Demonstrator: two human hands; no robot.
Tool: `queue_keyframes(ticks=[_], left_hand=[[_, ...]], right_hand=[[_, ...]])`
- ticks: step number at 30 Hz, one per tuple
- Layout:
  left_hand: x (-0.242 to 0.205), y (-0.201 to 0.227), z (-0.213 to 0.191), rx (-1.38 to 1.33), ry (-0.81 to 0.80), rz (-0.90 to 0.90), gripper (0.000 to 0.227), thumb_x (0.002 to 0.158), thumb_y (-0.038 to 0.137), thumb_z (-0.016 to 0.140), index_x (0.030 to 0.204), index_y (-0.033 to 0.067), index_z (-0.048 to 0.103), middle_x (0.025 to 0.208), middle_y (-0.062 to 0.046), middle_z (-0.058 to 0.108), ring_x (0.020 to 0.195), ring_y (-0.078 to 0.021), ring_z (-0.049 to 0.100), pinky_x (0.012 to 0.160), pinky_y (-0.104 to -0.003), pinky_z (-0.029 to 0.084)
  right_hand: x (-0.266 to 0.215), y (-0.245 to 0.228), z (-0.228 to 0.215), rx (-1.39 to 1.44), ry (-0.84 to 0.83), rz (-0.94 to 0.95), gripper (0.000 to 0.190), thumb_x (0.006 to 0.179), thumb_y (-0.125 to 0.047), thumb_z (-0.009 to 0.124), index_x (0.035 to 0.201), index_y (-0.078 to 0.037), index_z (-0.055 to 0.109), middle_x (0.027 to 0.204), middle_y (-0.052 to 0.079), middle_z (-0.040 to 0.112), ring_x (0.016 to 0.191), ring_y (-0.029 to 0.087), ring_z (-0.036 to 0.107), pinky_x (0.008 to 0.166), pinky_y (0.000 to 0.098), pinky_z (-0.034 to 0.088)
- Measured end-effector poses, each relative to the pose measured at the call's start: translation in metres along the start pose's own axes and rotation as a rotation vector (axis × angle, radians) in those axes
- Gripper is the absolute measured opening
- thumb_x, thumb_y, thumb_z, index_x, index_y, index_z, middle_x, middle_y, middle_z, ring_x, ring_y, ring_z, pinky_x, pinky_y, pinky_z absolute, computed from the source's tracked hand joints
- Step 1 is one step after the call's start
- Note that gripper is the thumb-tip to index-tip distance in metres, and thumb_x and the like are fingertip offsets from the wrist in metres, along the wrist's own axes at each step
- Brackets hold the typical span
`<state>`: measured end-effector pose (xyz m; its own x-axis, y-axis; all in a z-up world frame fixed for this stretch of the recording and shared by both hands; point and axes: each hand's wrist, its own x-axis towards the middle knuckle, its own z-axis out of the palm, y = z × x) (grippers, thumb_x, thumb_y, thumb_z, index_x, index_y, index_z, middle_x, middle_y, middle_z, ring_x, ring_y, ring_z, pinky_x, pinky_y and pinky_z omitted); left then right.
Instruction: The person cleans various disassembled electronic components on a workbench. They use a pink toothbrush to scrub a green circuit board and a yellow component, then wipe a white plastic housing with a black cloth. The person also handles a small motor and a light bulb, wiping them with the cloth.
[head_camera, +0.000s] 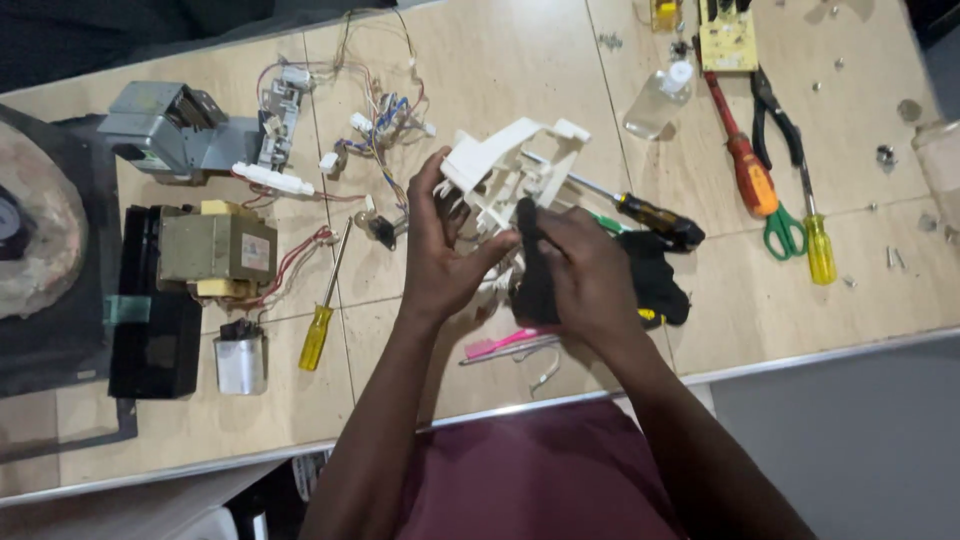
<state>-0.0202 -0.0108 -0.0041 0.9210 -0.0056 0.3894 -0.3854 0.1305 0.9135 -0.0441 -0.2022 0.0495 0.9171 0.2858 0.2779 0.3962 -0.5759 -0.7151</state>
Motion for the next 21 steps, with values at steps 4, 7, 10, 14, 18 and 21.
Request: queue_keyframes(ticks=[4,7,10,14,18,21], left_hand=[[-0.004,0.003,-0.001,0.002,0.0,-0.079,0.11,0.074,0.017,0.097,0.158,0.0019,0.027,0.143,-0.018,0.038,0.134,-0.0417,0.052,0.115,-0.056,0.044],[0.002,0.005,0.003,0.054,-0.034,-0.03,0.106,0.078,0.016,0.097,0.159,0.0064,0.028,0.145,-0.019,0.038,0.136,-0.0459,0.049,0.116,-0.058,0.043],[0.006,0.011,-0.003,0.124,0.001,-0.079,0.106,0.074,0.014,0.096,0.155,-0.0014,0.029,0.143,-0.03,0.036,0.133,-0.0586,0.047,0.112,-0.066,0.04],[-0.006,0.009,-0.001,0.209,-0.046,-0.093,0.108,0.073,0.021,0.099,0.157,0.0045,0.032,0.145,-0.028,0.038,0.134,-0.0605,0.046,0.113,-0.065,0.041],[0.0,0.011,-0.001,0.21,-0.051,-0.132,0.107,0.074,0.02,0.097,0.157,0.004,0.031,0.142,-0.029,0.038,0.135,-0.0597,0.044,0.113,-0.068,0.038],[0.0,0.019,0.006,0.25,-0.055,-0.135,0.105,0.078,0.026,0.095,0.158,0.0059,0.03,0.144,-0.029,0.039,0.135,-0.0611,0.045,0.113,-0.065,0.041]], right_hand=[[0.006,-0.036,-0.02,-0.263,-0.074,0.024,0.032,0.103,-0.02,0.051,0.131,-0.019,0.065,0.102,0.013,0.056,0.083,0.048,0.064,0.07,0.0573,0.052],[0.01,-0.04,-0.026,-0.286,-0.114,0.084,0.028,0.103,-0.027,0.047,0.101,-0.016,0.073,0.099,0.011,0.059,0.082,0.047,0.069,0.063,0.0572,0.052],[0.016,-0.019,-0.02,-0.371,-0.218,-0.08,0.033,0.099,-0.025,0.055,0.13,-0.025,0.067,0.094,0.007,0.059,0.083,0.04,0.07,0.067,0.0489,0.058],[0.003,0.009,-0.005,-0.603,-0.197,-0.093,0.035,0.099,-0.024,0.05,0.129,-0.033,0.066,0.091,0.007,0.053,0.07,0.039,0.067,0.053,0.0529,0.055],[0.017,0.009,-0.017,-0.681,-0.184,-0.12,0.04,0.1,-0.019,0.047,0.132,-0.035,0.064,0.089,0.009,0.054,0.066,0.04,0.068,0.052,0.0544,0.054],[0.006,0.023,0.009,-0.537,-0.307,-0.107,0.032,0.097,-0.025,0.048,0.117,-0.028,0.072,0.085,0.01,0.06,0.064,0.042,0.072,0.05,0.0537,0.055]])
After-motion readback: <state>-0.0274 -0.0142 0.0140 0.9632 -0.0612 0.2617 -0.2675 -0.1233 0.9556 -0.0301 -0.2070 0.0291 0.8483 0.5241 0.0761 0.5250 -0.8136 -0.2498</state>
